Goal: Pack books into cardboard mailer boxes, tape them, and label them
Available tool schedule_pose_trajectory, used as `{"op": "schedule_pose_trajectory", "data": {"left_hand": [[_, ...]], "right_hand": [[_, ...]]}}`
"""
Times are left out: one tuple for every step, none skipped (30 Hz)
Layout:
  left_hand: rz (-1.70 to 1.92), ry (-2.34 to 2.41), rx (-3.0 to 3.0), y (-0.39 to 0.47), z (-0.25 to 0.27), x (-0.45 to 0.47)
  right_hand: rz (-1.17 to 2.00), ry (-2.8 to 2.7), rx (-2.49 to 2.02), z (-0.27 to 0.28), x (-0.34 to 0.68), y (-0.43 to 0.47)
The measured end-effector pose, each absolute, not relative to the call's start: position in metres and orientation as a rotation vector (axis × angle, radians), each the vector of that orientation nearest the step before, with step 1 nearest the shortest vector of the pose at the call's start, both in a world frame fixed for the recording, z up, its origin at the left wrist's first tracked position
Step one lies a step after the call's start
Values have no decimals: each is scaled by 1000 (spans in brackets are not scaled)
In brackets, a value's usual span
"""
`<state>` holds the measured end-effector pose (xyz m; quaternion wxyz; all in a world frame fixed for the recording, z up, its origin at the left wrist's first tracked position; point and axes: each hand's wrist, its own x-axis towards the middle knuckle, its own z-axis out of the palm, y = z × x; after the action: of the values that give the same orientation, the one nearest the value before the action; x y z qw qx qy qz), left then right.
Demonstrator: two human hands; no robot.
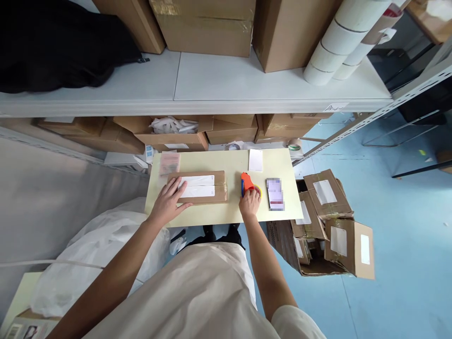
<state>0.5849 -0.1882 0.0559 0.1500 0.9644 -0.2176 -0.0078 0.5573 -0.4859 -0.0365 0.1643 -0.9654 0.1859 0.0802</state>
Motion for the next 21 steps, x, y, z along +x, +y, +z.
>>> {"op": "schedule_pose_trajectory", "data": {"left_hand": [[-17,-616,2762,-188,56,585],[-10,-606,2755,-188,56,586],[-3,-594,2752,-188,56,586],[4,-582,2752,-188,55,587],[11,-573,2755,-189,55,587],[18,-567,2758,-189,54,587],[23,-566,2758,-190,54,588],[26,-567,2755,-191,53,588],[29,-568,2750,-192,53,589],[31,-567,2743,-193,53,589],[31,-563,2735,-194,52,590],[30,-557,2726,-195,52,590],[29,-553,2717,-195,52,590],[28,-553,2710,-196,52,591],[28,-558,2705,-196,53,591],[29,-567,2703,-196,53,591],[29,-576,2705,-196,54,591],[26,-584,2709,-195,55,591],[17,-593,2712,-195,55,590],[4,-603,2712,-195,56,588],[-13,-616,2710,-195,57,585]], "right_hand": [[279,521,-2726,-36,558,-486],[326,526,-2696,-36,559,-486],[365,545,-2664,-35,559,-486],[392,572,-2635,-35,558,-486],[406,598,-2611,-35,558,-486],[406,622,-2593,-34,557,-486],[394,639,-2577,-34,555,-486],[380,651,-2564,-34,553,-487],[371,654,-2560,-33,551,-488],[341,664,-2533,-31,548,-490],[291,679,-2482,-29,546,-493],[231,694,-2418,-26,543,-497],[171,706,-2353,-21,540,-502],[108,714,-2281,-14,538,-507],[34,712,-2204,-5,537,-513],[-44,696,-2129,6,538,-519],[-122,662,-2062,19,539,-525],[-219,621,-1970,35,543,-529],[-292,567,-1885,52,548,-531],[-332,512,-1819,70,555,-531],[-333,457,-1773,88,563,-527]]}}
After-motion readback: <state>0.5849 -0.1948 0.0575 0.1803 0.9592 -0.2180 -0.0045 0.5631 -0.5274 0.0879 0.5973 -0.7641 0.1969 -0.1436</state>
